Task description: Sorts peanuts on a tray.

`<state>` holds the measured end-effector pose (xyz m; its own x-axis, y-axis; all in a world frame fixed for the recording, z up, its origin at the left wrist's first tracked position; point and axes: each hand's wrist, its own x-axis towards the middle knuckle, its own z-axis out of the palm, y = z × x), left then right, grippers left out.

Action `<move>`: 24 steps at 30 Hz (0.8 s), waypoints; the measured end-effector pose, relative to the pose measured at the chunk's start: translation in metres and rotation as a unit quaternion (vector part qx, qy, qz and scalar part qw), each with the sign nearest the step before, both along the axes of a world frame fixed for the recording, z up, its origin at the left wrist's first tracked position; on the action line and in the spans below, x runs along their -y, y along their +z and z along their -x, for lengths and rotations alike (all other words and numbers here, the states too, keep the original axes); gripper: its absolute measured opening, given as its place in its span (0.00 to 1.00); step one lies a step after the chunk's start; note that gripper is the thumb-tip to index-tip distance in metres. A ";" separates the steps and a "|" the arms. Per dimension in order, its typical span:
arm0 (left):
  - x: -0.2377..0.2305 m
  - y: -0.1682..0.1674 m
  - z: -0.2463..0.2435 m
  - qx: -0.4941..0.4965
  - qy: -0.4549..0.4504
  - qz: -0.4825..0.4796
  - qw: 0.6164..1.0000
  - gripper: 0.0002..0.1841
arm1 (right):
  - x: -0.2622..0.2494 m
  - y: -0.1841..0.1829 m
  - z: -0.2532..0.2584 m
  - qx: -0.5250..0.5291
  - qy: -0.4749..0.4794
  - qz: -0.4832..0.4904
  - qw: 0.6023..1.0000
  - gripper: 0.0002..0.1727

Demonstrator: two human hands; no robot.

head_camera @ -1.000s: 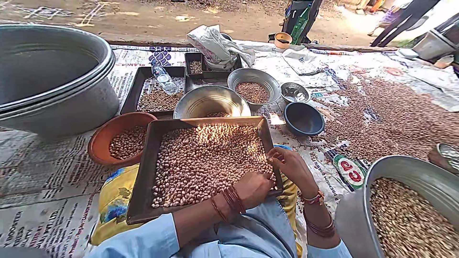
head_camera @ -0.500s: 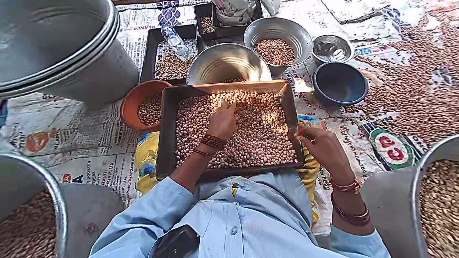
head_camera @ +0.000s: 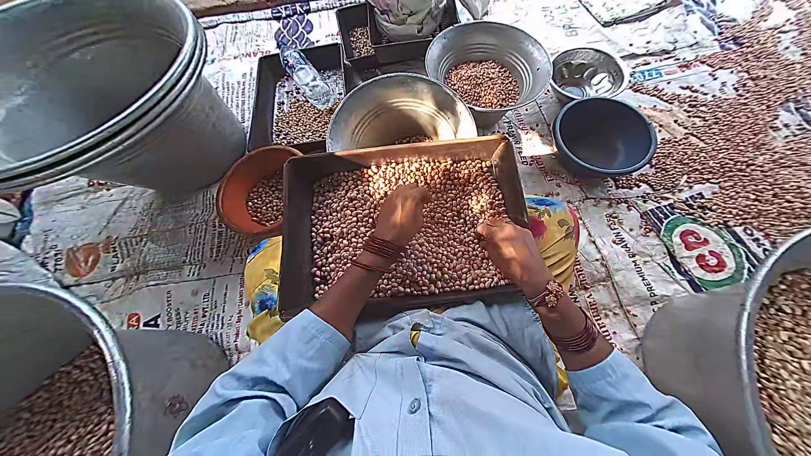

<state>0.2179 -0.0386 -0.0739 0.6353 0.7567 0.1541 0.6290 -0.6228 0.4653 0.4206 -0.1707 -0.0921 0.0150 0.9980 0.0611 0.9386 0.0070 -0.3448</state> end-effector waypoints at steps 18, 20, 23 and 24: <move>0.016 0.009 -0.001 0.177 -0.038 0.461 0.869 0.13 | -0.011 0.019 0.016 0.037 -0.079 0.151 0.985 0.16; 0.040 0.011 -0.007 0.125 -0.144 0.535 0.823 0.17 | -0.011 0.018 0.017 0.041 -0.079 0.155 0.984 0.16; 0.061 0.005 -0.022 -0.016 -0.220 0.518 0.827 0.16 | -0.009 0.012 0.015 0.032 -0.067 0.126 0.989 0.15; 0.058 0.003 -0.025 -0.035 -0.205 0.506 0.837 0.16 | -0.008 0.009 0.013 0.026 -0.062 0.112 0.991 0.14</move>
<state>0.2433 -0.0964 -0.0709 0.8542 0.1938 -0.4825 0.5066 -0.1013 0.8562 0.4073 -0.1628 -0.0827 0.1407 0.9773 -0.1584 0.9440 -0.1807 -0.2763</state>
